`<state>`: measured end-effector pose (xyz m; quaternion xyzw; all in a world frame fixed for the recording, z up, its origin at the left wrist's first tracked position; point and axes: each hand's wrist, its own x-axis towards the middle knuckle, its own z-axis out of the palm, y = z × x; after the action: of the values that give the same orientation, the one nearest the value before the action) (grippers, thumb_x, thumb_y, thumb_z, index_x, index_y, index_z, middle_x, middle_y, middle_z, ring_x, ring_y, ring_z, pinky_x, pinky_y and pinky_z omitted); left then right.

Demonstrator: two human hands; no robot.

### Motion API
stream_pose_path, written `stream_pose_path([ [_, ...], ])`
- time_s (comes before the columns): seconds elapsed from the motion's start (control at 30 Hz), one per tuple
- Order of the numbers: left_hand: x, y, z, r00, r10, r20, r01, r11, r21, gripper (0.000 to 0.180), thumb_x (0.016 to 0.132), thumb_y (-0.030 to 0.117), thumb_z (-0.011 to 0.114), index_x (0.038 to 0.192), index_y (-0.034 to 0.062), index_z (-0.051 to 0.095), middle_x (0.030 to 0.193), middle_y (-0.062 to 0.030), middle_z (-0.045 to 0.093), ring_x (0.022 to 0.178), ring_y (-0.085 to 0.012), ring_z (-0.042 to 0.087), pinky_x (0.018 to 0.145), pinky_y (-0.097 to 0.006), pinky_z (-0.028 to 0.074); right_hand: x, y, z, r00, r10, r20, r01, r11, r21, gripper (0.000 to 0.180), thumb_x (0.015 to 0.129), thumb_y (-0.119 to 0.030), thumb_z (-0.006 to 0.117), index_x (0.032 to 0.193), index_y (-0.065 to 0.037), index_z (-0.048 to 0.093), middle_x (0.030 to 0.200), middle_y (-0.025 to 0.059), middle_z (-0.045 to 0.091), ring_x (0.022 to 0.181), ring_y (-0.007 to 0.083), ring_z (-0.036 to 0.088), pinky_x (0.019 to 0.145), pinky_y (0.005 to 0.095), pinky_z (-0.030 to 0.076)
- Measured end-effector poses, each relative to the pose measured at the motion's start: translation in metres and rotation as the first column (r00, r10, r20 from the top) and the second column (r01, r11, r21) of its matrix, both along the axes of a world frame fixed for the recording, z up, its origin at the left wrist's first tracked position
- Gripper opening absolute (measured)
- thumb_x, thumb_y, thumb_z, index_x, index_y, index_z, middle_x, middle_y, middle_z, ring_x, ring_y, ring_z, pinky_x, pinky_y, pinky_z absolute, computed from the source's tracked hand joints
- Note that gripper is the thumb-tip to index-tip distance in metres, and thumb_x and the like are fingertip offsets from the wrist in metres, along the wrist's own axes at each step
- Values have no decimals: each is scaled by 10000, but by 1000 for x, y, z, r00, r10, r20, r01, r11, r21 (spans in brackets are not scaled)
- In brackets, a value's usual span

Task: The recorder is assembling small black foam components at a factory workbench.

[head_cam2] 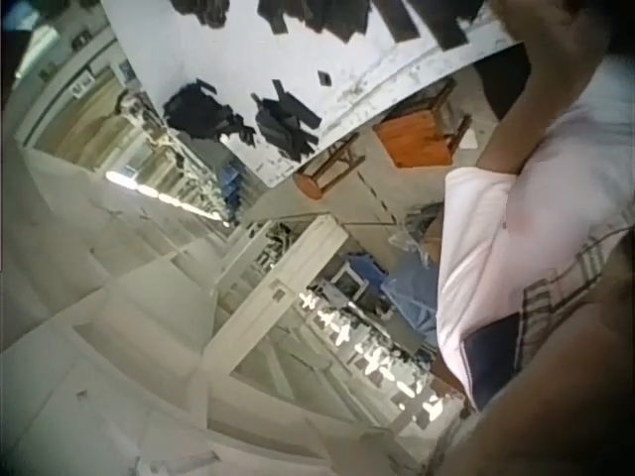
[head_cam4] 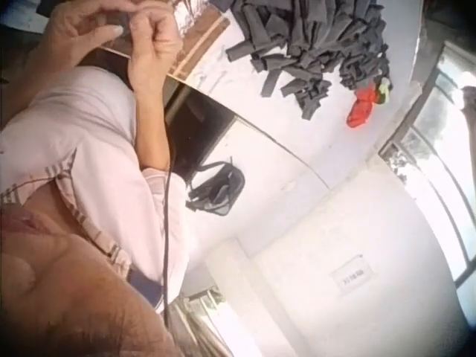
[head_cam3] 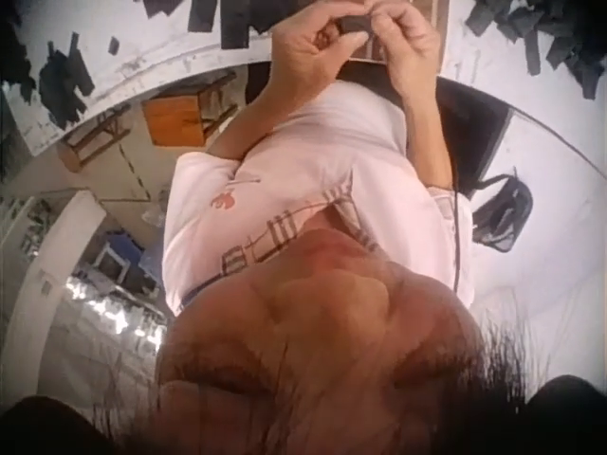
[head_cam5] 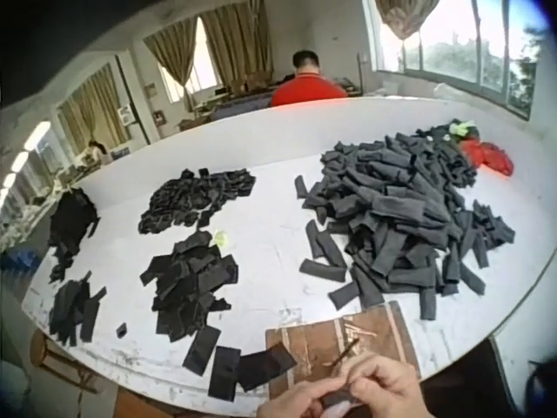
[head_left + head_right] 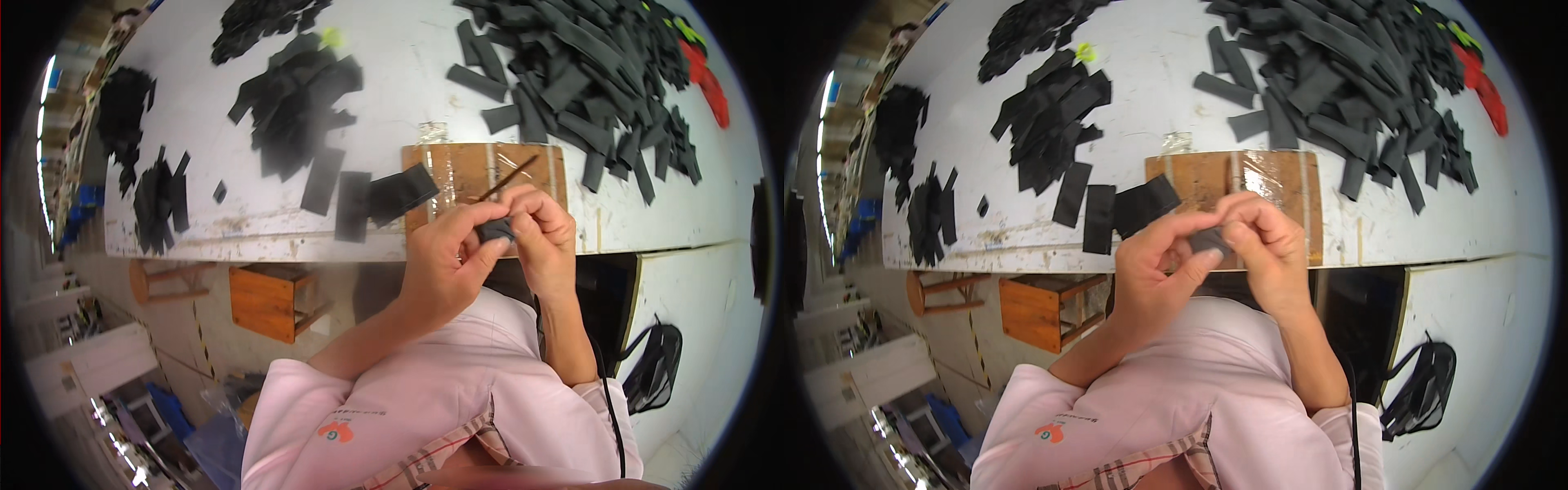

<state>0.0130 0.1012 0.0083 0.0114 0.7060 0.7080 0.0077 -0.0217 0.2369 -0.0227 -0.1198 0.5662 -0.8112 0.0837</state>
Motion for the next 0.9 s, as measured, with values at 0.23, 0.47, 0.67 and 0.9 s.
stream_pose_path([
  [0.23,-12,14,13,973,174,-150,-161,982,97,96,765,-7,576,855,-2,546,857,-51,545,621,-59,484,509,-180,398,-10,1,44,782,-111,-614,410,832,373,33,748,-4,542,732,1,514,762,107,536,615,176,514,500,238,407],
  [0.47,-45,-5,48,911,-398,111,68,409,910,176,812,-34,436,985,-8,430,842,-165,544,446,-34,433,288,-142,240,-36,7,86,987,72,-142,-36,970,239,204,830,-139,505,682,0,478,557,-17,428,507,68,370,473,216,334],
  [0.67,-60,-7,-29,815,-553,170,-274,-110,955,243,868,77,351,1074,-25,432,704,-97,545,314,-26,294,262,-160,224,-55,15,11,889,265,374,-284,959,-6,222,830,-222,534,707,-42,494,565,-16,426,493,50,359,435,167,277],
  [0.9,-47,14,-10,989,-133,65,49,708,704,311,805,60,513,1082,-45,415,723,-84,563,339,-21,313,307,-151,227,-68,21,-4,881,428,201,-434,901,-16,197,829,-210,535,718,-50,511,587,-34,422,517,42,353,472,167,290],
])
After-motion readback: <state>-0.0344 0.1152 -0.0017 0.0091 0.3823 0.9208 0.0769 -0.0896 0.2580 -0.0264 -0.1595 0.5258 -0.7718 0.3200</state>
